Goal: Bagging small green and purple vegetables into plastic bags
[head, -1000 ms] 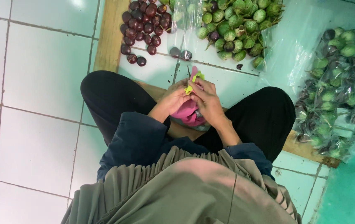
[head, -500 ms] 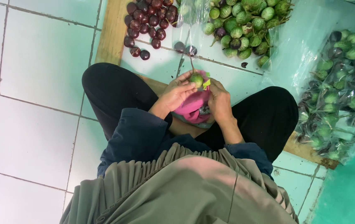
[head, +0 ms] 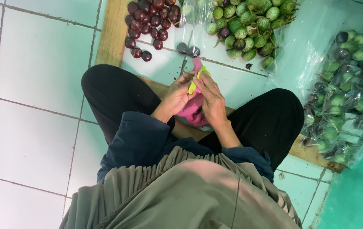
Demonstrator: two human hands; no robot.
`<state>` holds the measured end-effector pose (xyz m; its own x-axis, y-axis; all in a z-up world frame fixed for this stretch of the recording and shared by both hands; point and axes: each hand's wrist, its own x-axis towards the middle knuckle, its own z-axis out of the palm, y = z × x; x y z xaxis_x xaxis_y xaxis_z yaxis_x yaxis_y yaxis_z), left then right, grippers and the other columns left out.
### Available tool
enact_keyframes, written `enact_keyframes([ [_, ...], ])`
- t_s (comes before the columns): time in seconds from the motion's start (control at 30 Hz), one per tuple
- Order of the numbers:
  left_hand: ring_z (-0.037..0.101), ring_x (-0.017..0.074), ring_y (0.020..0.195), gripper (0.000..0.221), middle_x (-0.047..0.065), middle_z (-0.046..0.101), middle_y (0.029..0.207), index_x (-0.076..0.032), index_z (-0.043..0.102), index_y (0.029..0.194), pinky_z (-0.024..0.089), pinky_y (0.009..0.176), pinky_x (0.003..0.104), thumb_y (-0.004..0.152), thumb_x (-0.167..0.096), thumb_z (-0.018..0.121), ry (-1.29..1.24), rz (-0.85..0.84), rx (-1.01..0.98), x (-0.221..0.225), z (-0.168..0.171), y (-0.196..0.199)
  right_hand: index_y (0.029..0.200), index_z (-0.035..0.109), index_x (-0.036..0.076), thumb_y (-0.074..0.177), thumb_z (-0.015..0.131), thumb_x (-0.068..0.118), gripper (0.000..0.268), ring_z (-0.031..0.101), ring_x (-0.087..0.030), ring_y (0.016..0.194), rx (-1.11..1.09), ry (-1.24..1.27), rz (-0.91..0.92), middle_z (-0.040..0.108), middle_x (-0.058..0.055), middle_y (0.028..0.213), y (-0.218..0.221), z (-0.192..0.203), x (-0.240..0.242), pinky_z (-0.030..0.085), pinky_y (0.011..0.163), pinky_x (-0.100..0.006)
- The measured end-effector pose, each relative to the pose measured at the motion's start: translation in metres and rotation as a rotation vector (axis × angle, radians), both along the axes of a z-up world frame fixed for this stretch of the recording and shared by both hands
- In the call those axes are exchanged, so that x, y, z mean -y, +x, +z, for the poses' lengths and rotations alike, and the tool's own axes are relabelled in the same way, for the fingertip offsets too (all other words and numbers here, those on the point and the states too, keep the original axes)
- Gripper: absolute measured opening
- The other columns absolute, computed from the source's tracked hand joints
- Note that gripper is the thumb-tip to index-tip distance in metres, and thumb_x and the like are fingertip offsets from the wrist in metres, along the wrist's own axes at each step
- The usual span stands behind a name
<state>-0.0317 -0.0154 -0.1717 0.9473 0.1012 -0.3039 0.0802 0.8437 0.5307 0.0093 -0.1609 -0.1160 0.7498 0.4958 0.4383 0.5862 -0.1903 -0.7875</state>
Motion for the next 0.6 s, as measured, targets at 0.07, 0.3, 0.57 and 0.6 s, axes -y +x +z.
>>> enact_keyframes([
  [0.07,0.07,0.0218,0.106,0.044,0.012,0.063,0.125,-0.003,0.055,0.14,0.065,0.09,0.035,0.098,0.001,0.065,0.02,0.007,-0.013,0.001,0.002,0.0,0.134,0.071,0.008,0.103,0.051,-0.012,0.042,0.058,-0.046,0.129,-0.081,0.011,-0.008,0.064,-0.023,0.138,0.001,0.001,0.002,0.048,0.109,-0.057],
  [0.3,0.067,0.0197,0.111,0.04,0.011,0.059,0.13,-0.004,0.056,0.14,0.064,0.096,0.031,0.101,-0.002,0.064,0.011,0.029,0.022,0.003,0.01,0.005,0.13,0.072,0.011,0.105,0.051,-0.002,0.035,0.062,-0.03,0.128,-0.618,0.097,-0.164,0.07,-0.017,0.131,0.016,-0.047,0.02,0.047,0.109,-0.049],
  [0.57,0.072,0.0188,0.105,0.041,0.012,0.068,0.125,-0.001,0.054,0.142,0.064,0.091,0.032,0.102,-0.005,0.063,-0.036,0.062,-0.025,-0.001,-0.023,0.003,0.145,0.063,0.013,0.105,0.056,-0.002,0.043,0.047,-0.049,0.139,-0.098,-0.068,-0.009,0.051,-0.024,0.153,-0.009,0.004,-0.006,0.042,0.114,-0.062],
  [0.6,0.072,0.0159,0.104,0.041,0.011,0.07,0.125,0.0,0.054,0.141,0.064,0.091,0.03,0.101,-0.006,0.064,-0.019,0.072,-0.035,-0.003,-0.028,0.003,0.144,0.063,0.009,0.105,0.058,-0.001,0.04,0.046,-0.048,0.141,-0.055,-0.075,0.025,0.05,-0.023,0.155,-0.009,0.002,-0.007,0.041,0.115,-0.06],
])
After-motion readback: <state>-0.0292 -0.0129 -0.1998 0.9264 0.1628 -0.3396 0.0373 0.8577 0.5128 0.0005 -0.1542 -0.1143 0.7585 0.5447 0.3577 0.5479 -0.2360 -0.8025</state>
